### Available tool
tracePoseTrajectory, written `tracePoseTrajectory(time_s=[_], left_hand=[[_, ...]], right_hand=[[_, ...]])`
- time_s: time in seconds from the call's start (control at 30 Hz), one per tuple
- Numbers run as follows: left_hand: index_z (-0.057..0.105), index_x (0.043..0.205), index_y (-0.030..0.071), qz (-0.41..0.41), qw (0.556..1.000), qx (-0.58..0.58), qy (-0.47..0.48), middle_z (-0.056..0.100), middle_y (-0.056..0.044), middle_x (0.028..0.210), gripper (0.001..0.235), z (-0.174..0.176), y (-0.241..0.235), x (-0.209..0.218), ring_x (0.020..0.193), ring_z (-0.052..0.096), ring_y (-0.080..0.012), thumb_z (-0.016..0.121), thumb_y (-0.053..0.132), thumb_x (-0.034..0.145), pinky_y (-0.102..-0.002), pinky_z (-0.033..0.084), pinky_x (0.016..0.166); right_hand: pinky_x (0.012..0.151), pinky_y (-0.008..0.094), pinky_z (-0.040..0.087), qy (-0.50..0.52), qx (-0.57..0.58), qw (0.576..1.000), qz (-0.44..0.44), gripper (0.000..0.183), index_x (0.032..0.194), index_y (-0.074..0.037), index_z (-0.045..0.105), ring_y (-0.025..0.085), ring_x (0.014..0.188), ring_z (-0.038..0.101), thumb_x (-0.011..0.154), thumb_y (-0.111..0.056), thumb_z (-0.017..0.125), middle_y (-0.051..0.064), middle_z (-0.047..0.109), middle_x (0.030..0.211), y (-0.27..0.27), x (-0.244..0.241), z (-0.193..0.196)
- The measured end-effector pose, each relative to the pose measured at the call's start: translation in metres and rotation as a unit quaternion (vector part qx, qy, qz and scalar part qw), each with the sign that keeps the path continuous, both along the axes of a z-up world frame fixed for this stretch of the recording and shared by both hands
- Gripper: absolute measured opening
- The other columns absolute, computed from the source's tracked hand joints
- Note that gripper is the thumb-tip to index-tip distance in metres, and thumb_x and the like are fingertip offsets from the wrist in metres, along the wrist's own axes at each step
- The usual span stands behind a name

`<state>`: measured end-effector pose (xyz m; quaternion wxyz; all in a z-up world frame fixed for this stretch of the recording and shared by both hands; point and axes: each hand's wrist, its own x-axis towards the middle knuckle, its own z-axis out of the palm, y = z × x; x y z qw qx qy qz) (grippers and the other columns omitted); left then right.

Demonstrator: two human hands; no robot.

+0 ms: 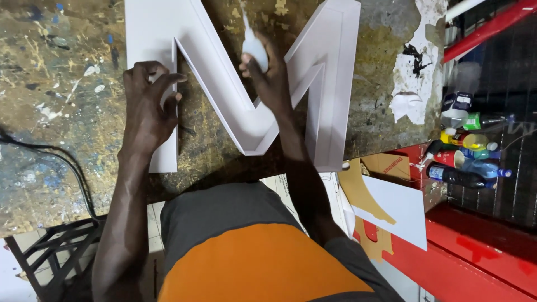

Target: Assembling a 3D sign letter by applying adhesive to the edges and attaching side panels.

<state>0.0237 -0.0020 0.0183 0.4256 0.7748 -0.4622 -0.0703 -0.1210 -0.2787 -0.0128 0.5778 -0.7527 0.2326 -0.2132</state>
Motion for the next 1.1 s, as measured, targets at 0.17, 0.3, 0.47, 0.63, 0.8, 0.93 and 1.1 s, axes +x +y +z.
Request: tracePoseTrajectory(time_s=[0.17,0.3,0.47,0.63,0.8,0.93,1.1], left_hand=[[0.073,0.146,0.002,0.028,0.999,-0.008,0.014,0.047,-0.021,0.127,0.044,-0.009,-0.003,-0.006,0.122,0.046,-0.0403,0.073,-0.010,0.103,-0.056,0.042,0.102],[0.063,0.152,0.001,0.040,0.996,-0.038,0.074,0.049,-0.023,0.134,0.039,-0.005,0.000,-0.013,0.118,0.050,-0.0382,0.066,-0.001,0.113,-0.049,0.050,0.081],[0.060,0.153,0.004,0.048,0.991,-0.037,0.121,0.051,-0.021,0.140,0.038,-0.015,0.003,-0.011,0.116,0.058,-0.0360,0.072,0.005,0.117,-0.046,0.054,0.078],[0.060,0.150,-0.001,0.054,0.987,-0.067,0.132,0.051,-0.024,0.140,0.035,-0.013,0.004,-0.018,0.133,0.052,-0.0404,0.070,0.002,0.117,-0.053,0.060,0.095],[0.061,0.139,-0.002,0.122,0.976,-0.173,0.049,0.061,-0.023,0.133,0.024,0.002,-0.005,-0.056,0.125,0.060,-0.0372,0.066,0.012,0.120,-0.049,0.060,0.094],[0.058,0.137,-0.003,0.081,0.944,-0.266,0.180,0.065,-0.021,0.127,0.030,-0.002,-0.024,-0.105,0.109,0.072,-0.0327,0.059,-0.014,0.109,-0.043,0.065,0.095],[0.049,0.151,0.011,0.148,0.887,-0.167,0.404,0.061,-0.011,0.145,0.062,-0.018,-0.034,-0.130,0.134,0.064,-0.0271,0.073,0.051,0.109,-0.041,0.056,0.115]], right_hand=[[0.095,0.036,0.061,0.017,-0.046,0.998,-0.033,0.063,0.152,-0.009,0.063,0.022,0.118,0.072,0.107,-0.051,0.077,0.008,0.074,0.133,0.030,-0.011,0.005],[0.107,0.039,0.058,0.000,-0.096,0.994,-0.060,0.059,0.151,-0.012,0.063,0.025,0.129,0.069,0.111,-0.054,0.070,0.007,0.071,0.141,0.040,-0.010,0.001],[0.112,0.039,0.057,0.004,-0.091,0.994,-0.067,0.063,0.153,-0.011,0.062,0.027,0.138,0.067,0.110,-0.056,0.070,0.009,0.070,0.149,0.041,-0.012,-0.002],[0.114,0.042,0.059,0.016,-0.090,0.993,-0.073,0.072,0.158,-0.010,0.059,0.030,0.144,0.067,0.108,-0.061,0.069,0.012,0.069,0.156,0.040,-0.015,-0.010],[0.110,0.041,0.059,0.005,-0.089,0.994,-0.067,0.068,0.157,-0.013,0.059,0.029,0.142,0.068,0.109,-0.059,0.069,0.010,0.070,0.155,0.042,-0.015,-0.008],[0.115,0.040,0.058,0.017,-0.084,0.994,-0.068,0.068,0.157,-0.012,0.060,0.028,0.144,0.067,0.108,-0.059,0.071,0.011,0.069,0.156,0.036,-0.015,-0.006],[0.125,0.043,0.057,-0.065,-0.169,0.983,0.018,0.053,0.166,-0.021,0.060,0.028,0.150,0.066,0.118,-0.037,0.075,0.010,0.069,0.158,0.032,-0.034,0.010]])
